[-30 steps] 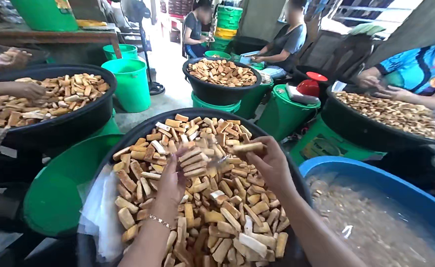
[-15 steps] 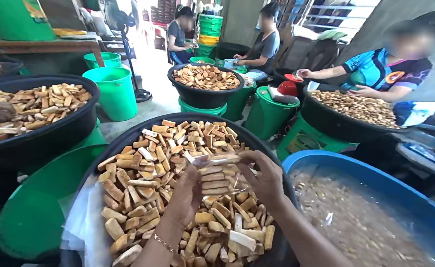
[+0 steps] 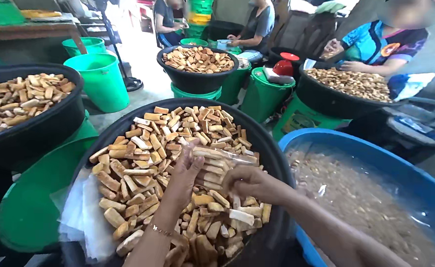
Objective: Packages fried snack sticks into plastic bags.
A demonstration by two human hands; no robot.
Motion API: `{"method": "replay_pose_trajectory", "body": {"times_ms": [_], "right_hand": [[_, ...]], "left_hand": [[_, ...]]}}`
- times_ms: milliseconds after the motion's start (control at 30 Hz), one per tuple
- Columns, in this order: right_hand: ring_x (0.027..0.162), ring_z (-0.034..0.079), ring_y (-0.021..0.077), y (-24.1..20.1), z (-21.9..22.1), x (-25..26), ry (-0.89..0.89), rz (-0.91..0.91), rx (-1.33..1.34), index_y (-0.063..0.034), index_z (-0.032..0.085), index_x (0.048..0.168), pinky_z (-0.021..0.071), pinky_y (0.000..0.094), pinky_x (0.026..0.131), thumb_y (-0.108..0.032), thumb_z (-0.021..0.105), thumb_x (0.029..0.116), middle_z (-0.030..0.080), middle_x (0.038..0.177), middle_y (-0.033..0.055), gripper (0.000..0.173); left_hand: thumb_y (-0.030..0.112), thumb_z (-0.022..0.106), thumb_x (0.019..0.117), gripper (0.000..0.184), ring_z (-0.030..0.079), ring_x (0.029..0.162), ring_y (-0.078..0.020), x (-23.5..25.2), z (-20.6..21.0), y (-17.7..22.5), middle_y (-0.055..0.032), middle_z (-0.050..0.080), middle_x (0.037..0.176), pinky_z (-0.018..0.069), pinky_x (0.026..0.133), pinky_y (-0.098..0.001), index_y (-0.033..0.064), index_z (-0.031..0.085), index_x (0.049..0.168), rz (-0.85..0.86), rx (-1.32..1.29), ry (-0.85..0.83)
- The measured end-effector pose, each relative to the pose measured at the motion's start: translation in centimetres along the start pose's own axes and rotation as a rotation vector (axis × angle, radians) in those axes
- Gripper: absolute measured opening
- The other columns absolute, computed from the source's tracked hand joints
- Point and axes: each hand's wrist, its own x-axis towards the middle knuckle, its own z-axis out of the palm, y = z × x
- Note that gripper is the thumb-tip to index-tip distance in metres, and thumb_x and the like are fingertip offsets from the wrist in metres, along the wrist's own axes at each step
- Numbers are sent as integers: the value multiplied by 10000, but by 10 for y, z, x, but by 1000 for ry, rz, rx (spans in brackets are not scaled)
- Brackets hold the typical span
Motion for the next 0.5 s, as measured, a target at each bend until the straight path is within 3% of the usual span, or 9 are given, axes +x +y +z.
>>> {"method": "replay_pose_trajectory", "body": {"times_ms": [100,133,167,233,300,367,400,433,500], "right_hand": [[796,556,41,-2,-9,-6,31,32,-143,9,680,1148,487,226,726,-21,441,1023,646,991,62,272],[860,596,112,-5,-9,-7,1,45,-197,15,671,1171,516,304,781,-17,442,1030,657,1045,108,271],[913,647,225,-7,-7,-8,-36,59,-233,31,663,1183,538,436,819,2,450,1019,676,1077,170,271],[943,674,324,-7,-3,-12,-95,69,-250,33,637,1208,540,541,834,7,443,1026,687,1094,215,267],[981,670,246,3,-6,-21,-34,30,-110,21,619,1301,550,453,874,-78,437,1066,677,1159,190,313],[1044,650,121,15,-8,-30,80,-26,109,-11,572,1368,563,323,898,-280,422,1087,642,1264,124,417],[1120,625,127,18,-5,-34,146,-47,201,1,559,1379,543,329,953,-333,436,1068,616,1316,125,473],[1126,626,157,19,3,-38,247,-64,251,36,576,1338,536,352,969,-287,478,1054,626,1289,150,441],[955,652,204,22,24,-43,510,-121,256,116,652,1109,541,365,877,-109,591,1007,673,1047,200,254]], "left_hand": [[227,566,1012,818,693,1079,-130,-2,-7,-1,-89,585,1376,617,877,-315,157,38,1632,143,229,-155],[239,599,1002,818,686,1089,-96,-3,-6,-1,-70,584,1402,606,895,-285,115,88,1628,197,318,-227],[200,621,991,720,680,1054,-58,-4,-3,-2,-63,588,1393,598,870,-249,47,251,1590,250,406,-281],[119,652,956,545,680,991,-27,-3,1,-6,-34,592,1386,602,811,-218,49,489,1471,278,473,-327],[97,657,938,522,688,1016,-53,-2,0,-15,-46,599,1373,613,818,-241,16,504,1430,287,447,-249],[132,672,918,597,670,1078,-63,-3,-1,-22,-46,575,1404,606,837,-249,18,452,1461,294,463,-139],[173,685,911,646,647,1108,-34,-6,1,-25,-46,550,1439,589,846,-222,22,431,1485,305,513,-110],[212,694,907,685,618,1134,4,-10,6,-28,-58,519,1475,564,860,-187,19,415,1502,321,579,-115],[262,692,940,784,515,1232,61,-21,19,-33,-155,388,1564,487,958,-149,-59,302,1539,335,676,-252]]}}
